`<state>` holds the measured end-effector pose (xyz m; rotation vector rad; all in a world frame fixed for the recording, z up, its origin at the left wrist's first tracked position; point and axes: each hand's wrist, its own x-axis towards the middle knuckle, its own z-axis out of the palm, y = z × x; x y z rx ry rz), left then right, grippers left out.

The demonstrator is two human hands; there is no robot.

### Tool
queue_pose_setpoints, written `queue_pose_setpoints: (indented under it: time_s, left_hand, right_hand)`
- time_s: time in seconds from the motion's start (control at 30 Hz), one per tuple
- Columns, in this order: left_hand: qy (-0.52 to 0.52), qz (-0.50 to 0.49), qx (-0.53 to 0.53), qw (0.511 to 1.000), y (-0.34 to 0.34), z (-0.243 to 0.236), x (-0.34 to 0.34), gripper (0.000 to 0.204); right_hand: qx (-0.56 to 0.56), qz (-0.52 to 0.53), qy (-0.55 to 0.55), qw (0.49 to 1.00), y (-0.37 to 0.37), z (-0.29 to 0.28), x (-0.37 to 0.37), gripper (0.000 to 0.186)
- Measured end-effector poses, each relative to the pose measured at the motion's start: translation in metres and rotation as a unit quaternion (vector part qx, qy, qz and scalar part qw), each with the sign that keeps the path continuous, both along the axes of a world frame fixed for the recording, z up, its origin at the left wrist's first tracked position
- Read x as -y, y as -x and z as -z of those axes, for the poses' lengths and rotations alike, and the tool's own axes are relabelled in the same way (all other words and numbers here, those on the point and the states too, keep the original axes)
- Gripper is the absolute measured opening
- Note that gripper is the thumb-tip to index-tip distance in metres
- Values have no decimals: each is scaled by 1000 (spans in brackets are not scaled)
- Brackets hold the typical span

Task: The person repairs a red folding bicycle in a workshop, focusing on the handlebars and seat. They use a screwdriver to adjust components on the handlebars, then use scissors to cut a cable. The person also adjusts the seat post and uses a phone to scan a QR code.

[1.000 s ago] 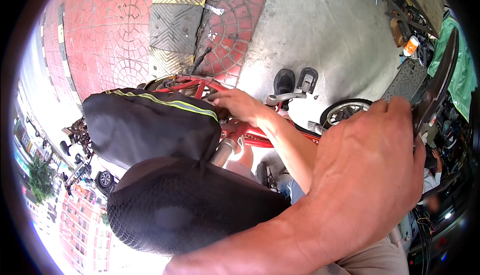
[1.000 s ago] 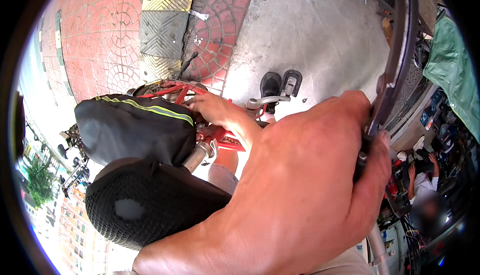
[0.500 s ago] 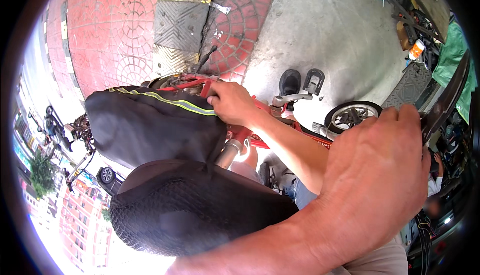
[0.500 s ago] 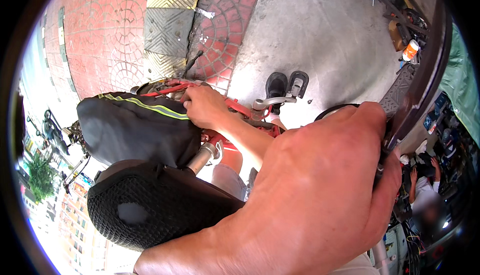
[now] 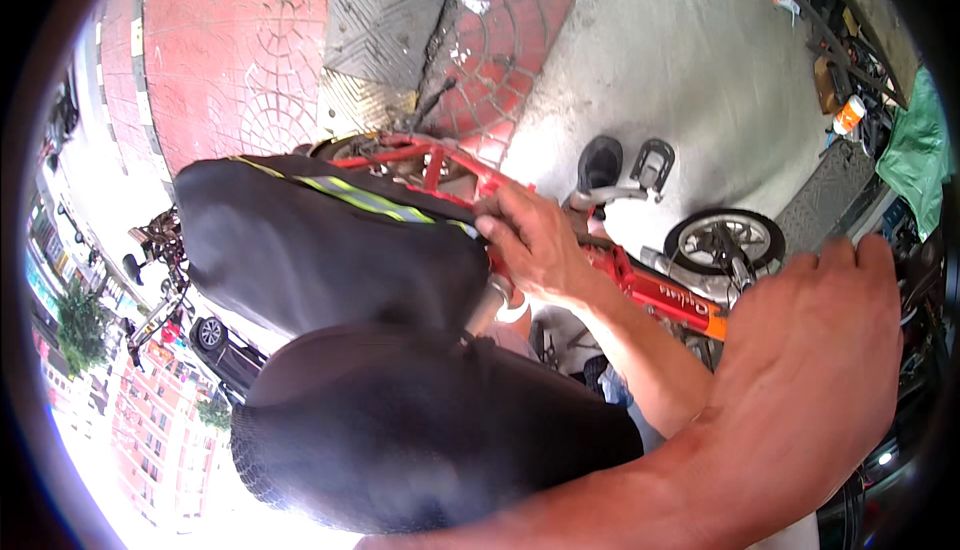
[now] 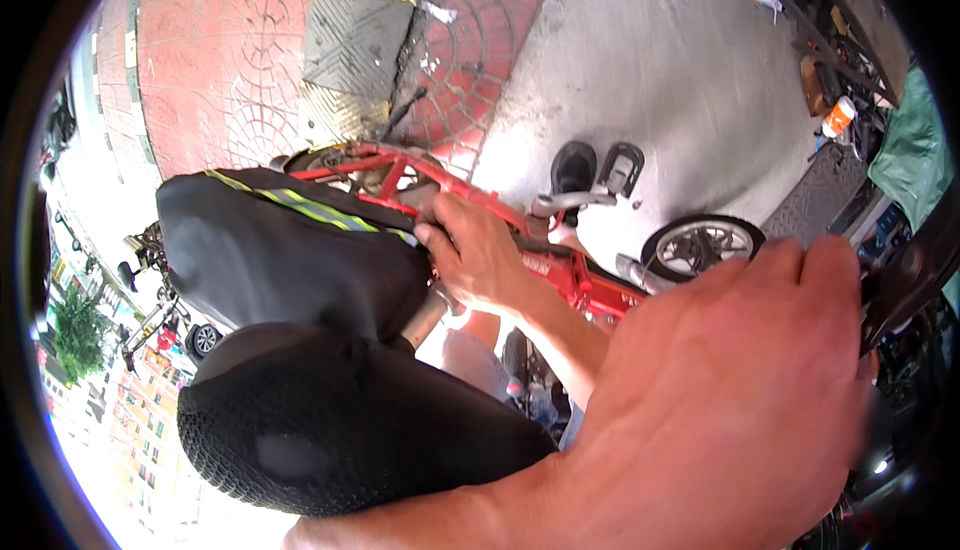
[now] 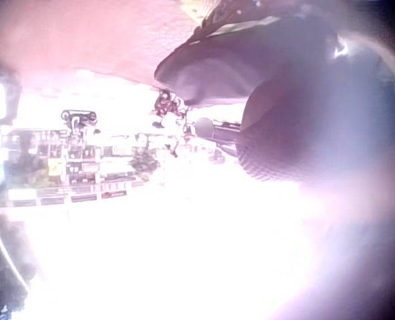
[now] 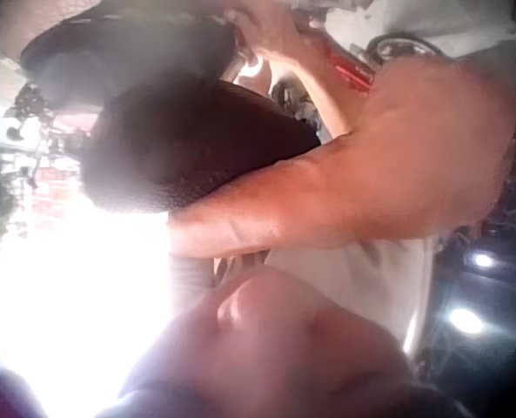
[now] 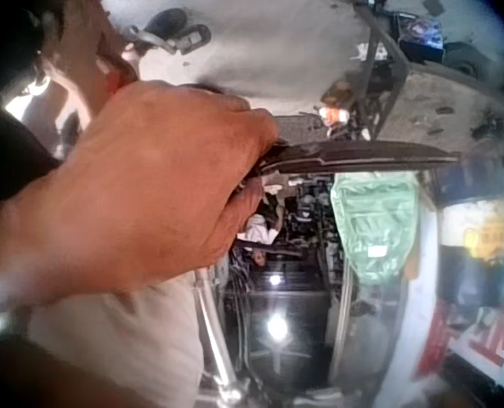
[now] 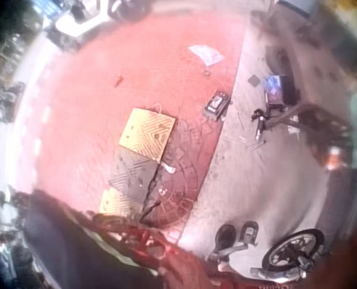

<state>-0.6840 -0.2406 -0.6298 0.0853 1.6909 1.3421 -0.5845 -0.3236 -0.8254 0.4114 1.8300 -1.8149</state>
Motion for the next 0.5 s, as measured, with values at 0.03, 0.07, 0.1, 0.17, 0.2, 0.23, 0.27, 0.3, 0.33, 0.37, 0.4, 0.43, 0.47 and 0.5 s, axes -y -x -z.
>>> queue_pose_setpoints:
  time_s: [0.03, 0.07, 0.1, 0.17, 0.2, 0.23, 0.27, 0.3, 0.33, 0.37, 0.4, 0.43, 0.47, 0.5]
  left_hand:
    - [-4, 14, 4, 1000, 3, -1, 1, 18]
    - [-5, 18, 6, 1000, 3, -1, 1, 18]
    - [-6, 22, 10, 1000, 1, -2, 1, 18]
    - [-9, 20, 21, 1000, 2, -5, -2, 18]
    - [-9, 25, 26, 999, 6, -6, -3, 18]
    - [-9, 40, 39, 998, 11, -6, -2, 18]
    - [-9, 47, 43, 998, 14, -6, -2, 19]
    - [-9, 55, 45, 997, 16, -5, -2, 19]
    - [-8, 56, 39, 998, 15, -3, -3, 20]
    - [2, 56, 40, 998, 12, 0, -3, 21]
    - [12, 57, 40, 998, 10, 2, -3, 21]
    - [29, 58, 43, 997, 8, 3, -3, 21]
    - [41, 57, 47, 996, 9, 3, -3, 20]
    - [57, 55, 47, 996, 11, 3, -3, 20]
  right_hand:
    - [0, -4, -2, 1000, 4, -1, 0, 34]
    - [0, -8, -4, 1000, 7, -2, 1, 38]
    - [65, 5, 25, 998, 9, -5, 3, 38]
    - [189, 36, 76, 978, 20, -10, 1, 38]
    - [207, 13, 113, 972, 26, -5, 0, 37]
    - [213, -7, 88, 973, 28, -6, 0, 36]
    - [219, -26, 62, 973, 31, -8, 0, 35]
    - [224, -44, 37, 973, 35, -8, 0, 35]
    - [219, -69, 18, 973, 39, -6, -1, 38]
    - [199, -78, 10, 977, 39, -2, 1, 39]
    - [179, -88, 2, 980, 40, 3, 4, 39]
    - [159, -98, -5, 982, 42, 9, 8, 40]
    - [182, -121, -3, 976, 46, 15, 13, 38]
    - [205, -142, 11, 968, 54, 16, 11, 36]
